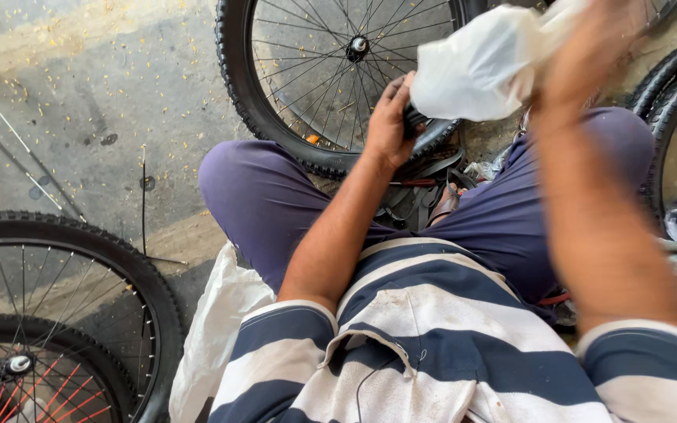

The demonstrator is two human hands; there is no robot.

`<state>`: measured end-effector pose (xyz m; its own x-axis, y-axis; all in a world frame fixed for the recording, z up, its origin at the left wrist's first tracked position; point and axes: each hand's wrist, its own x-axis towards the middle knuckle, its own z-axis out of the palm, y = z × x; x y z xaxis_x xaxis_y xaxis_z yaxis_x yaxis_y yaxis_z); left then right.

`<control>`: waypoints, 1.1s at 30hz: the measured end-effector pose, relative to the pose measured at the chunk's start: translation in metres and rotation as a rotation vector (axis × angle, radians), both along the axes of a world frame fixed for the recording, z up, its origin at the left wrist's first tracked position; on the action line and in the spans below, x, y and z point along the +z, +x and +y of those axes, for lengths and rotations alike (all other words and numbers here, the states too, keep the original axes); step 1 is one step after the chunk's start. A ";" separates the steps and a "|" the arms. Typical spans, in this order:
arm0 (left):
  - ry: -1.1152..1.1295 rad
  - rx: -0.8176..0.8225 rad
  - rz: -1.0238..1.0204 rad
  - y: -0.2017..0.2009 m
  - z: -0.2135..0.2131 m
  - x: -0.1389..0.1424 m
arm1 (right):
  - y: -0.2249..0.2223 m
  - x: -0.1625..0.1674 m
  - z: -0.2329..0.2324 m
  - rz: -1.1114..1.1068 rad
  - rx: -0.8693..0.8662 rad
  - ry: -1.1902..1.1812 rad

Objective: The person sits on the floor of a bicycle repair shop and cuts an old rim strip with shears, then pulls the old tire off a wheel rim. They fit a new tire onto the rim, work it around the edge by hand, and insert the inner tube into the tire while pressing the bead into place.

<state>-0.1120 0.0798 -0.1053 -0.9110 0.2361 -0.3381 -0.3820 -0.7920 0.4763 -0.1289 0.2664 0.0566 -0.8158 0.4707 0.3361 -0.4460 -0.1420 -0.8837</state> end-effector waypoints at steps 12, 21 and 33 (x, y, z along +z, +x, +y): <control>-0.541 0.400 0.205 0.004 -0.005 0.018 | 0.038 -0.057 -0.004 -0.086 0.199 0.315; -0.715 0.606 0.300 -0.009 -0.050 0.026 | -0.010 -0.006 0.116 -0.092 0.021 -0.070; -0.935 0.642 0.500 0.013 -0.038 0.069 | 0.038 -0.043 0.002 -0.282 -0.029 0.986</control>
